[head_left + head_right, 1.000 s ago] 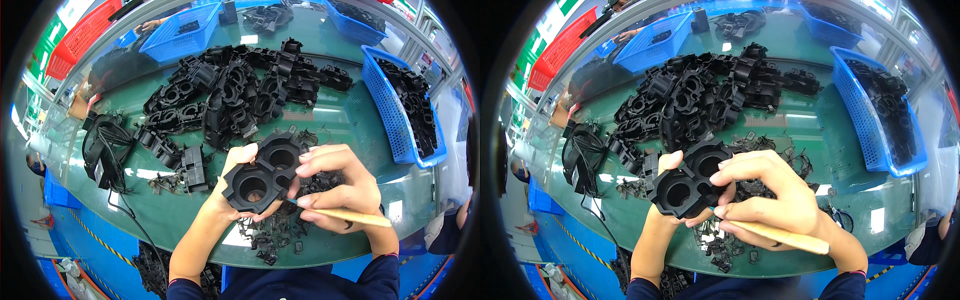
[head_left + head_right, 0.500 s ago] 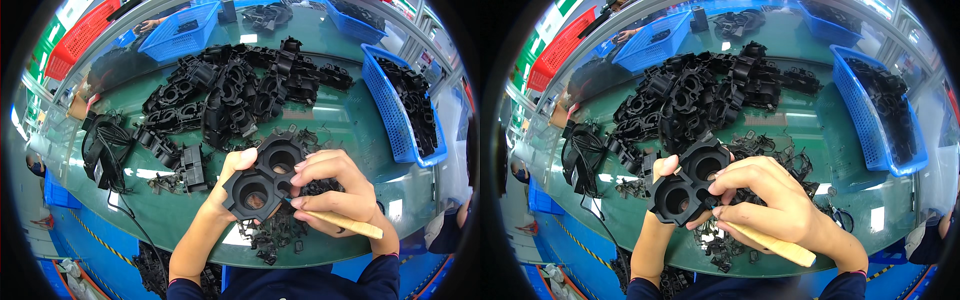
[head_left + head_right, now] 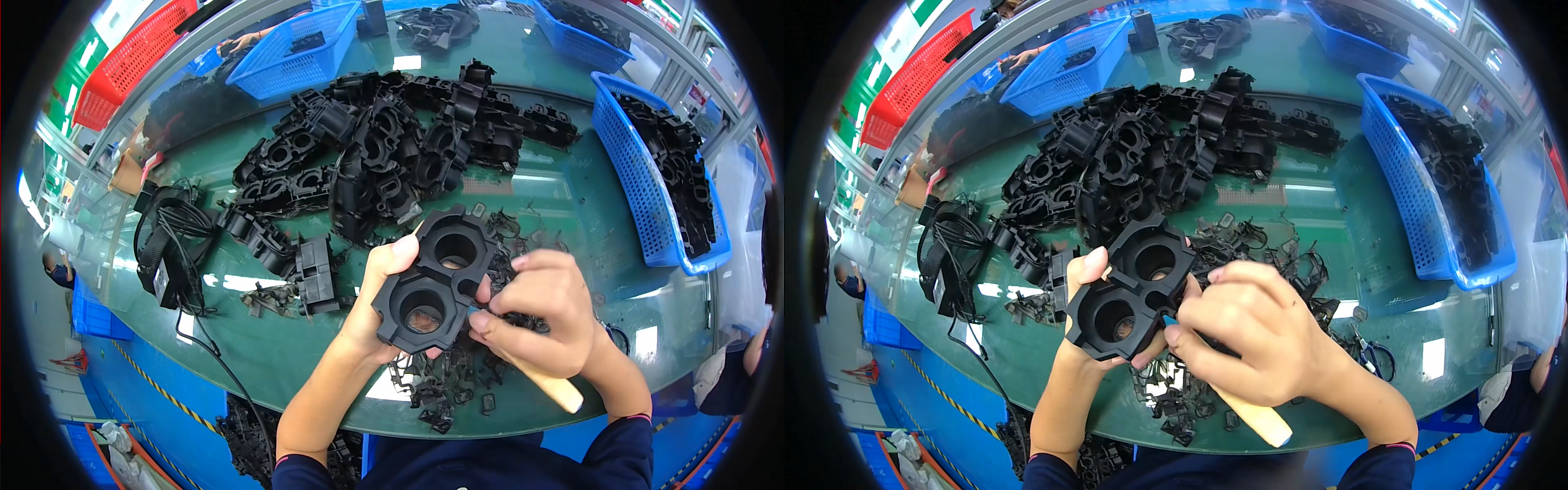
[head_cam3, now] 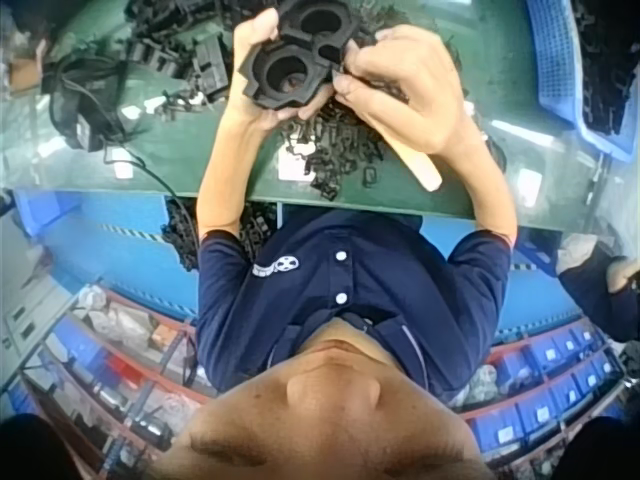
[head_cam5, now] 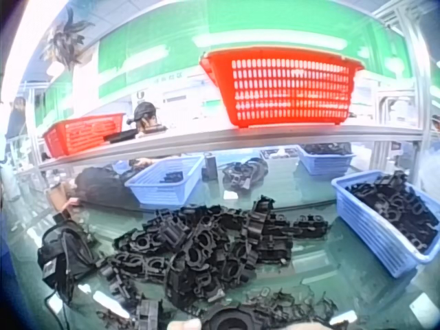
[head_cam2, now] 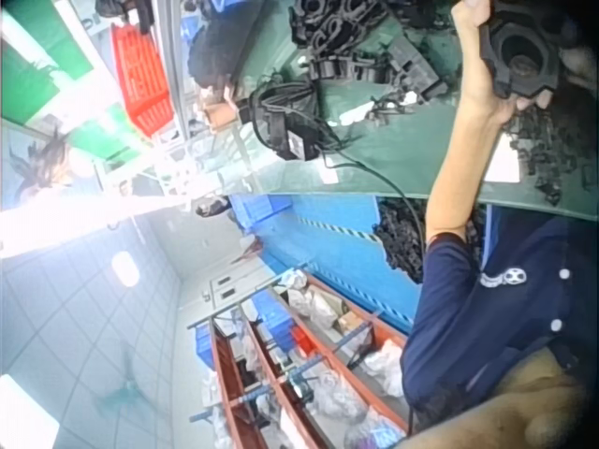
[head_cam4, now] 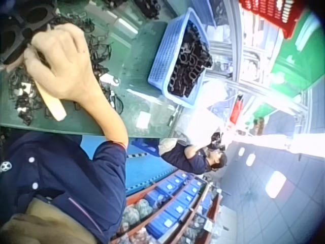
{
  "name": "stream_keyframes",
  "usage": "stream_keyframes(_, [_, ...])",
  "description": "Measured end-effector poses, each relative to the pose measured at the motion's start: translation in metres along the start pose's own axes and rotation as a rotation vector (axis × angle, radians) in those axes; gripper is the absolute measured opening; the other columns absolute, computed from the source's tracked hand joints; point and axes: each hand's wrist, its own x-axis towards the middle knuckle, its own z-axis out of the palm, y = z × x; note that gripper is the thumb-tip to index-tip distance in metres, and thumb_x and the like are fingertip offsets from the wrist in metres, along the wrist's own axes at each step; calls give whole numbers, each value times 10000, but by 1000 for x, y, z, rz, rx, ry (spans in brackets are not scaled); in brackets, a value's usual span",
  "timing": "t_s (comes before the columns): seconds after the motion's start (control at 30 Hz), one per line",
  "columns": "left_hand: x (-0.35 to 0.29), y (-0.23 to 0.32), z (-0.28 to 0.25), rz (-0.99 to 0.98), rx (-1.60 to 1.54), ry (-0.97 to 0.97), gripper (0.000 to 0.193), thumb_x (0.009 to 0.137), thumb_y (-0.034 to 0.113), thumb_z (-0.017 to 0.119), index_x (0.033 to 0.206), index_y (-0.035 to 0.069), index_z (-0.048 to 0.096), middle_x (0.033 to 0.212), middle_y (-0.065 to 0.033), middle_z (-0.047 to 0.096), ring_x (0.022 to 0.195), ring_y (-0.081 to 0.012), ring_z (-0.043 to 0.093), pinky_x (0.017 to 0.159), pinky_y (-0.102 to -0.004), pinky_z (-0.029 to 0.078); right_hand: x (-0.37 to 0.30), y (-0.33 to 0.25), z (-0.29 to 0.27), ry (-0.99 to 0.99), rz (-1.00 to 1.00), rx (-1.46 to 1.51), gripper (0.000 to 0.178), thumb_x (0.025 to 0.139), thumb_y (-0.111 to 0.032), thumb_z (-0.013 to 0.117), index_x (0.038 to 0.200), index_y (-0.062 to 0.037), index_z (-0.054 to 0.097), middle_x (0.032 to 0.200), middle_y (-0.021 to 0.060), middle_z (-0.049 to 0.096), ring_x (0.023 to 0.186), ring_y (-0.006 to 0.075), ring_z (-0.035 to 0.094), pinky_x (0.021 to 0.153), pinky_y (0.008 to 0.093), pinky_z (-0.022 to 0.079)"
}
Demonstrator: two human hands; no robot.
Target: The person trims excess plastic from a black component using a knife, turning the piece to scrape different surfaces, and places the finished component into a plastic basket.
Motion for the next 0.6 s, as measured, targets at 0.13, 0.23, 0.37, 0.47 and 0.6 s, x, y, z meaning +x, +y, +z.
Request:
stream_keyframes(0.13, [-1,-2,3,-11,-89,82,726,836,553,372,1147,-101,425,897,-260,551,329,-221,459,250,-258,388,-2,1,6,5,-104,-91,80,716,-68,645,733,-27,578,892,113,637,754,202,617,762,336,508])
stream_keyframes(0.23, [-1,-2,-5,-25,-2,47,752,841,568,340,1091,-133,445,825,-233,563,295,-192,423,247,-246,363,-3,1,9,-7,-121,-148,84,738,-70,629,746,-15,566,897,155,638,767,223,623,738,357,519])
stream_keyframes(0.37, [-1,-4,-15,-61,-12,-144,671,864,570,345,1010,-59,531,758,-150,613,413,-167,534,280,-221,364,-6,3,13,10,-176,-188,83,742,-30,628,767,11,561,895,190,626,774,257,620,715,377,526])
stream_keyframes(0.47, [-1,-6,-5,-17,-19,-77,674,871,570,318,976,-59,535,753,-159,608,406,-163,523,267,-209,302,-11,3,16,97,52,79,154,743,64,627,876,58,550,954,214,599,801,296,619,704,372,529])
stream_keyframes(0.6, [5,-11,-1,1,-177,-120,671,862,579,317,983,-48,523,835,-151,588,426,-187,532,268,-211,304,-8,3,2,364,578,510,84,862,51,535,912,25,473,1038,224,571,792,228,654,712,326,527])
